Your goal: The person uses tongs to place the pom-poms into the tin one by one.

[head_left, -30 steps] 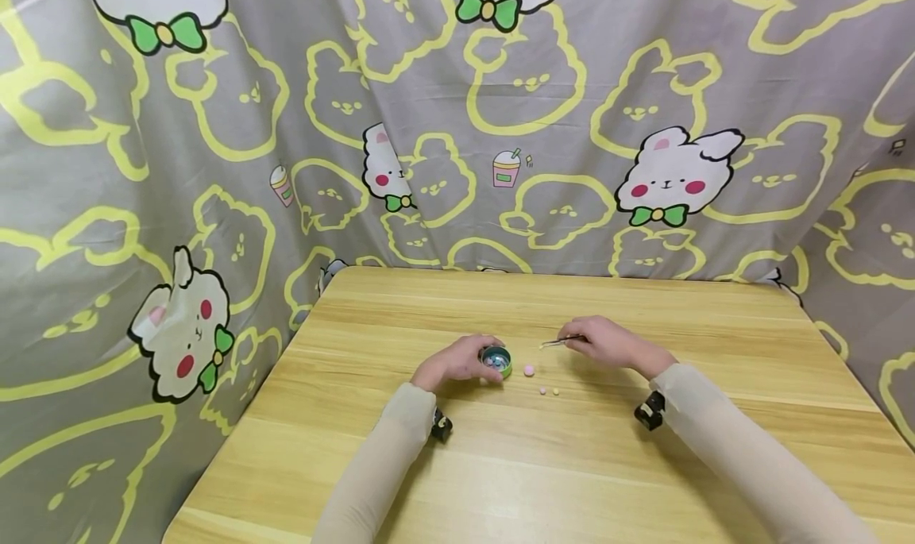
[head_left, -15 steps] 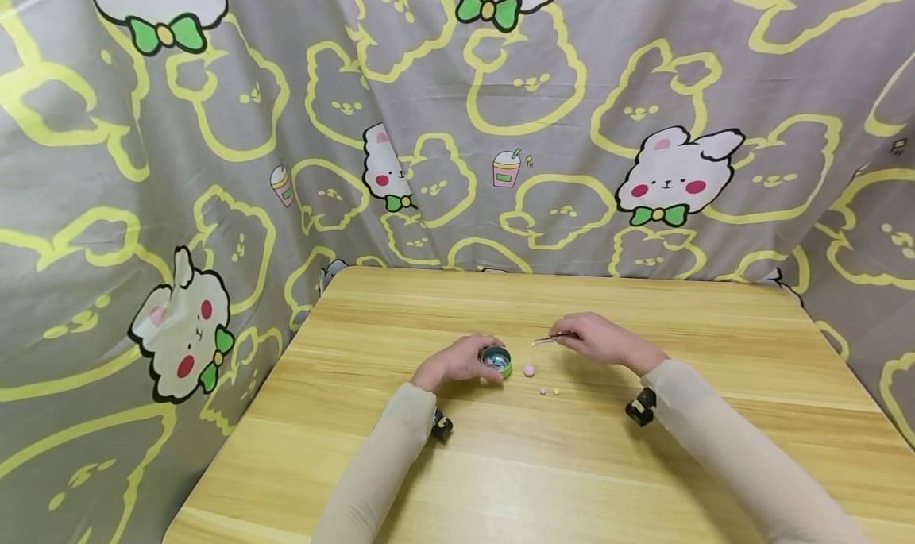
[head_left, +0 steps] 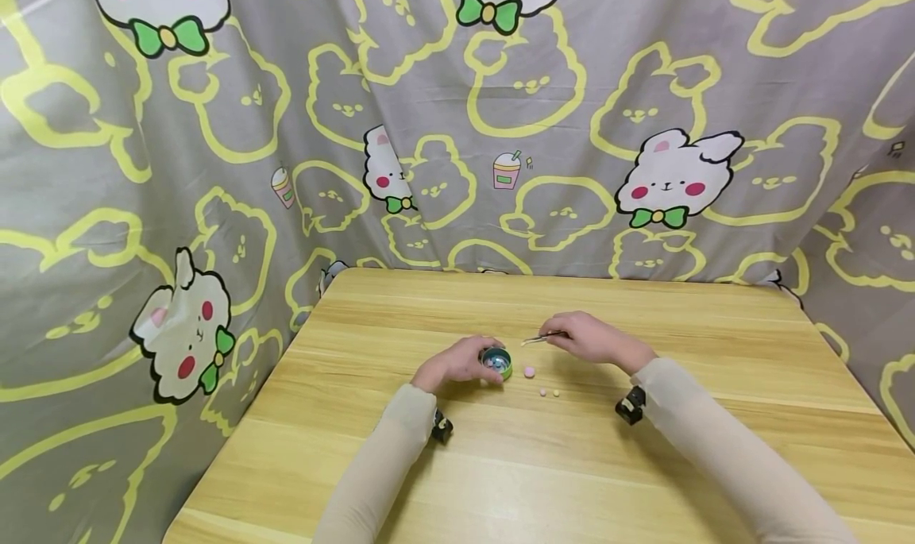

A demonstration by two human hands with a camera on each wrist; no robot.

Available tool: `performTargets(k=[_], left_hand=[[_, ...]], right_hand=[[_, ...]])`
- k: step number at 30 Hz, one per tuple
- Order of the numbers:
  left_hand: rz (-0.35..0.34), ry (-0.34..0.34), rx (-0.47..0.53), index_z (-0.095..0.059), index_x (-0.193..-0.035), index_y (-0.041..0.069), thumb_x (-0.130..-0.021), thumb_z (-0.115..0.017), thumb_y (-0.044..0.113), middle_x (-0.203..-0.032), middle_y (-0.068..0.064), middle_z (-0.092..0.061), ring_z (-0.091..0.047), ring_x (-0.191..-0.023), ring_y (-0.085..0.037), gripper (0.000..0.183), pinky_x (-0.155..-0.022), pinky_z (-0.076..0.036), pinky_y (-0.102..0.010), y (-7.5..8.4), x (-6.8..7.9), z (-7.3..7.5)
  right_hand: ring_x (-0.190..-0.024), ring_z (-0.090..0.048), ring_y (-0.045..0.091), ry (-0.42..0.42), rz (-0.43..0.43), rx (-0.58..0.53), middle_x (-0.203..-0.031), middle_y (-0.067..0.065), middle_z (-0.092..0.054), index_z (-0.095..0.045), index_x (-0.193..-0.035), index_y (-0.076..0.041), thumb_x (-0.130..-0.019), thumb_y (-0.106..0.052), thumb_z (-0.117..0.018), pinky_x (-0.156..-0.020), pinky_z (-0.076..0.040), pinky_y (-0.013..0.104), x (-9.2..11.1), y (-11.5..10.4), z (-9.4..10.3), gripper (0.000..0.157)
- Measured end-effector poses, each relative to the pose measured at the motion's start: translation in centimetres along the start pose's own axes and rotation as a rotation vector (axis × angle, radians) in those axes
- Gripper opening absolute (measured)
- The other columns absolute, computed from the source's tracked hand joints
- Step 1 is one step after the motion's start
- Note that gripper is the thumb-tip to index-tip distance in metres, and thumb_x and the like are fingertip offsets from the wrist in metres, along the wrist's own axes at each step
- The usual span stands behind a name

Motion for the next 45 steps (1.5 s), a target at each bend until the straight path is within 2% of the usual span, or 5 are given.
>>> performTargets(k=[12,29,45], left_hand=[[-0.02,0.006,-0.015,-0.055,-0.129,0.013,-0.078,-0.078,0.033,-0.116,0.0,-0.059,-0.053,-0.103,-0.013,0.059,-0.09,-0.042,-0.029,0.0,0.0,0.0],[-0.006,-0.003,-0.002,-0.056,-0.126,0.015,-0.078,-0.078,0.033,-0.111,0.004,-0.059,-0.054,-0.101,-0.011,0.056,-0.088,-0.042,-0.028,-0.1,0.0,0.0],[-0.012,-0.003,0.002,-0.057,-0.125,0.014,-0.078,-0.078,0.032,-0.108,0.005,-0.06,-0.054,-0.099,-0.011,0.055,-0.087,-0.043,-0.027,-0.1,-0.1,0.1]], right_hand=[[-0.082,-0.057,0.011,0.023,0.043,0.004,-0.097,0.0,-0.065,-0.068,-0.103,-0.009,-0.093,-0.009,-0.059,-0.071,-0.047,0.034,-1.0,-0.8,-0.4,0.013],[-0.081,-0.056,0.008,-0.011,0.04,-0.02,-0.095,-0.003,-0.064,-0.068,-0.103,-0.012,-0.094,-0.011,-0.059,-0.071,-0.047,0.031,-2.0,-1.4,-1.3,0.013],[-0.082,-0.058,0.01,-0.033,0.049,-0.008,-0.095,-0.001,-0.064,-0.068,-0.102,-0.01,-0.093,-0.011,-0.059,-0.072,-0.048,0.031,-2.4,-1.7,-2.2,0.013]])
Point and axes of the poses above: each hand's wrist, its own x-axis away from the middle knuckle, its own z-axis out of the back of the hand, y = z × x, the point moved 10 cm from there along -x, towards the middle knuckle
